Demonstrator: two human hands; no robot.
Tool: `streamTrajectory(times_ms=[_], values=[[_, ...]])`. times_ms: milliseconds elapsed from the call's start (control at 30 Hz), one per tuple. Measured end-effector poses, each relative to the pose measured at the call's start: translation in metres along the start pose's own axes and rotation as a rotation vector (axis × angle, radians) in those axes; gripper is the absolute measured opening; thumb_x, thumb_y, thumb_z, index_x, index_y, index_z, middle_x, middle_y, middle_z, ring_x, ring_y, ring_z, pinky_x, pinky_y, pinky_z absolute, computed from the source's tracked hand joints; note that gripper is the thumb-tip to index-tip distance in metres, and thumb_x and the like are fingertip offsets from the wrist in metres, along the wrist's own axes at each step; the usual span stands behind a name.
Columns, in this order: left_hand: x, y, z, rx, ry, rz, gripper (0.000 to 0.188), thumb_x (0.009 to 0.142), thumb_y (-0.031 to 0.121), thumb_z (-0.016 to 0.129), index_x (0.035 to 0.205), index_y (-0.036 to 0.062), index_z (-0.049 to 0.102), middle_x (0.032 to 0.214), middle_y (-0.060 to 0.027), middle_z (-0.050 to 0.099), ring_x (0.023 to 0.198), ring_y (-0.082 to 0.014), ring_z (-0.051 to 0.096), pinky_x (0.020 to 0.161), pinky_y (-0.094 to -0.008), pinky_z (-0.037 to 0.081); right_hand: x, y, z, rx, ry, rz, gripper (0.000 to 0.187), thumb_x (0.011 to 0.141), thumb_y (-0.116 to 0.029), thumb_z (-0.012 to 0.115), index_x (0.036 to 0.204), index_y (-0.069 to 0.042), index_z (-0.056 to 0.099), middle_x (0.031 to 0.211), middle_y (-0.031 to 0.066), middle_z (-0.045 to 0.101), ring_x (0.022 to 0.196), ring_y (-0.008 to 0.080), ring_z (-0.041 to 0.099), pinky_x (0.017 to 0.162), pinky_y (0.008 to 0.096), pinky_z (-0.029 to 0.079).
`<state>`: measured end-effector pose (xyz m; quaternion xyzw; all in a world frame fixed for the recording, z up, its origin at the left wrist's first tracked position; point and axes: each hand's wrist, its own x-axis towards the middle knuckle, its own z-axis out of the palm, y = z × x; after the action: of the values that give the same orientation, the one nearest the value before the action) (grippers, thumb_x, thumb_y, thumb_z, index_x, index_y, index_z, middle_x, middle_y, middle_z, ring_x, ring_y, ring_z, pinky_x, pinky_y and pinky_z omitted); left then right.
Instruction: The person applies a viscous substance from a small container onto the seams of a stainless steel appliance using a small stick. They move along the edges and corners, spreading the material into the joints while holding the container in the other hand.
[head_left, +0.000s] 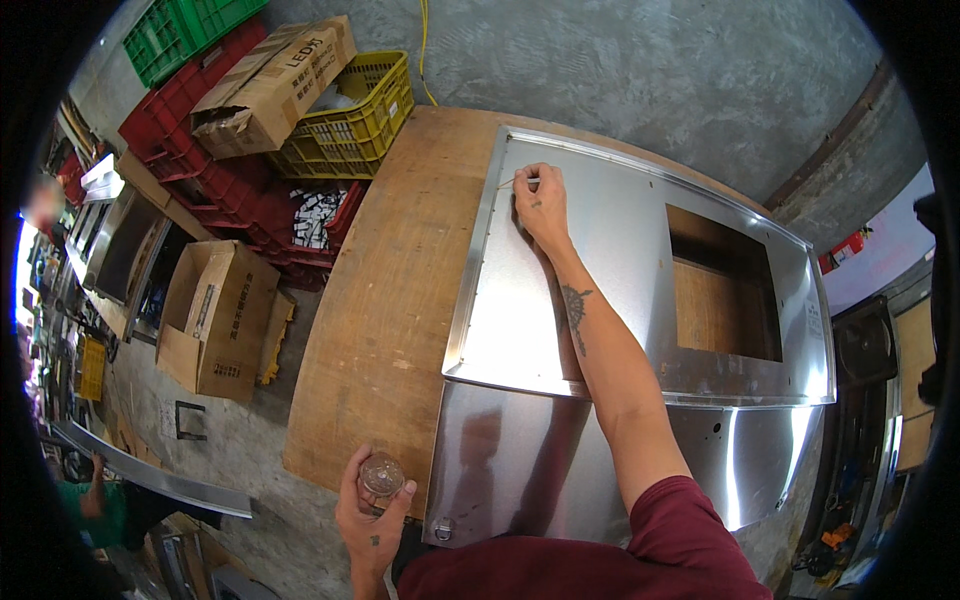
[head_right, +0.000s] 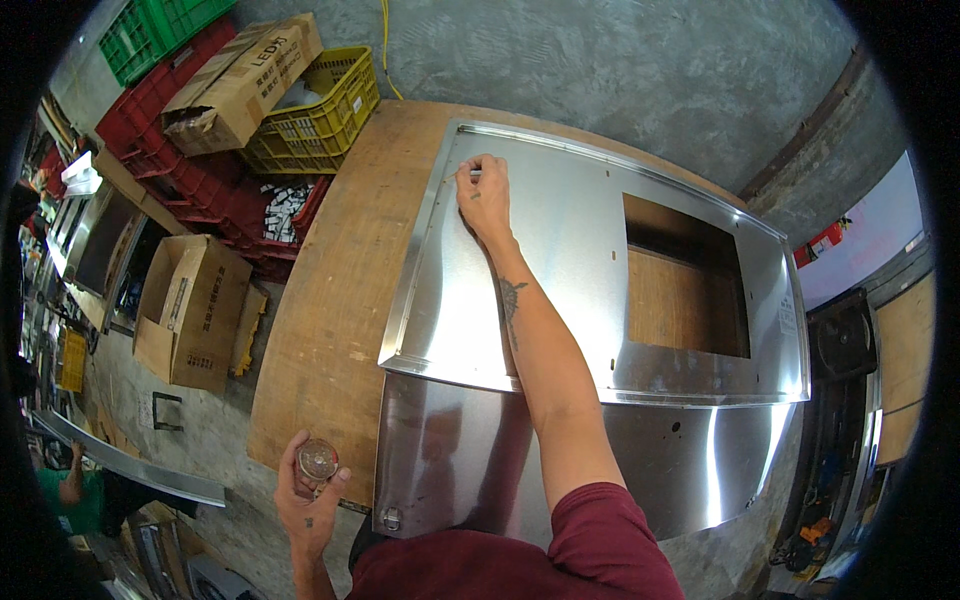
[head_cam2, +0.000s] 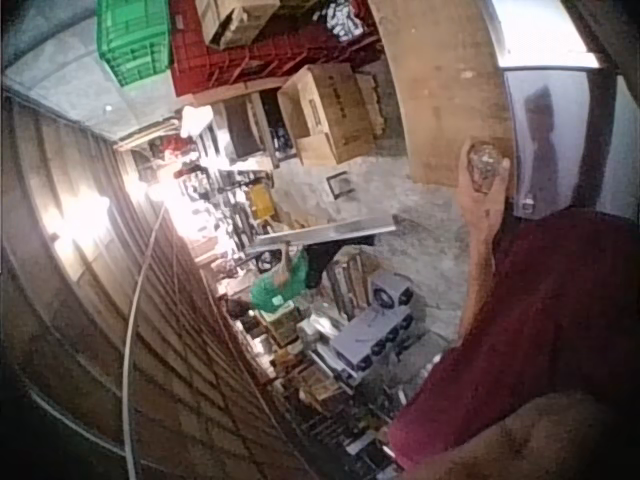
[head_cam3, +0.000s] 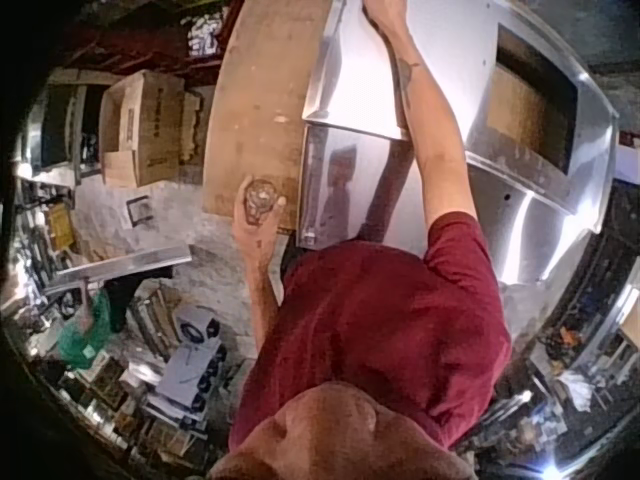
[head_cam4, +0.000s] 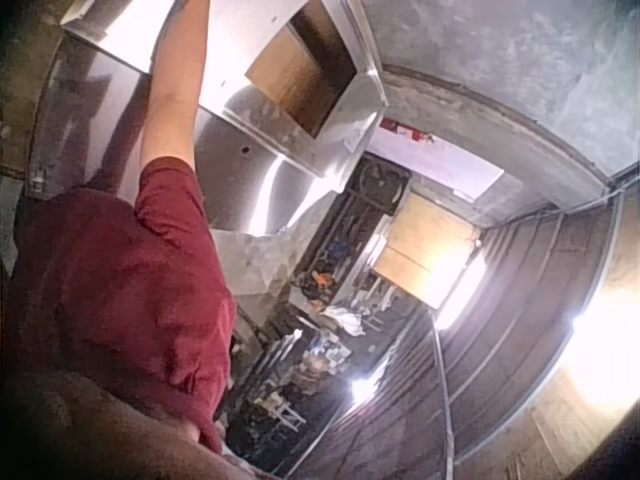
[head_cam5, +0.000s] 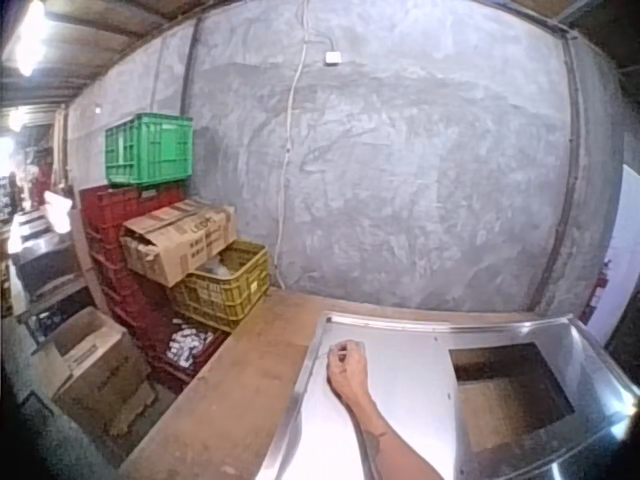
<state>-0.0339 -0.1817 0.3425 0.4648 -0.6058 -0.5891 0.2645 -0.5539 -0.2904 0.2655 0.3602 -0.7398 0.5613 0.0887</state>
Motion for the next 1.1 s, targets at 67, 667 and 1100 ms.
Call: streamTrajectory(times_ms=[67,667,1100], values=[[0.0,0.0022,0.0002,0.016,-0.001,0.012,0.073,0.097,-0.003,0.086,0.161,-0.0059,0.051,0.134,-0.0142,0.07,0.118,-0.0174,0.071,0.103,-0.0314,0.059,0.0,-0.0004,-0.0003,0.01,0.0,0.014,0.028,0.11,-0.022,0.068,0.116,0.006,0.07,0.121,0.0263,0.063,0.095,0.0361,0.075,0.09,0.0437,0.064],[-0.0002,0.0021,-0.0003,0.022,-0.004,0.017,0.075,0.097,-0.001,0.088,0.162,-0.0065,0.051,0.135,-0.0155,0.071,0.119,-0.0182,0.071,0.104,-0.0323,0.059,0.0002,0.0003,-0.0005,0.006,-0.012,-0.013,0.028,0.111,-0.022,0.069,0.117,0.005,0.07,0.123,0.0262,0.062,0.096,0.0356,0.075,0.09,0.0436,0.064],[0.0004,-0.0016,-0.0002,0.035,-0.001,0.041,0.073,0.097,-0.003,0.085,0.161,-0.0068,0.052,0.132,-0.0144,0.072,0.116,-0.0173,0.071,0.103,-0.0317,0.059,0.0002,0.0037,0.0005,0.009,0.004,-0.003,0.028,0.109,-0.022,0.071,0.115,0.006,0.071,0.121,0.0264,0.064,0.095,0.0348,0.075,0.088,0.042,0.064]])
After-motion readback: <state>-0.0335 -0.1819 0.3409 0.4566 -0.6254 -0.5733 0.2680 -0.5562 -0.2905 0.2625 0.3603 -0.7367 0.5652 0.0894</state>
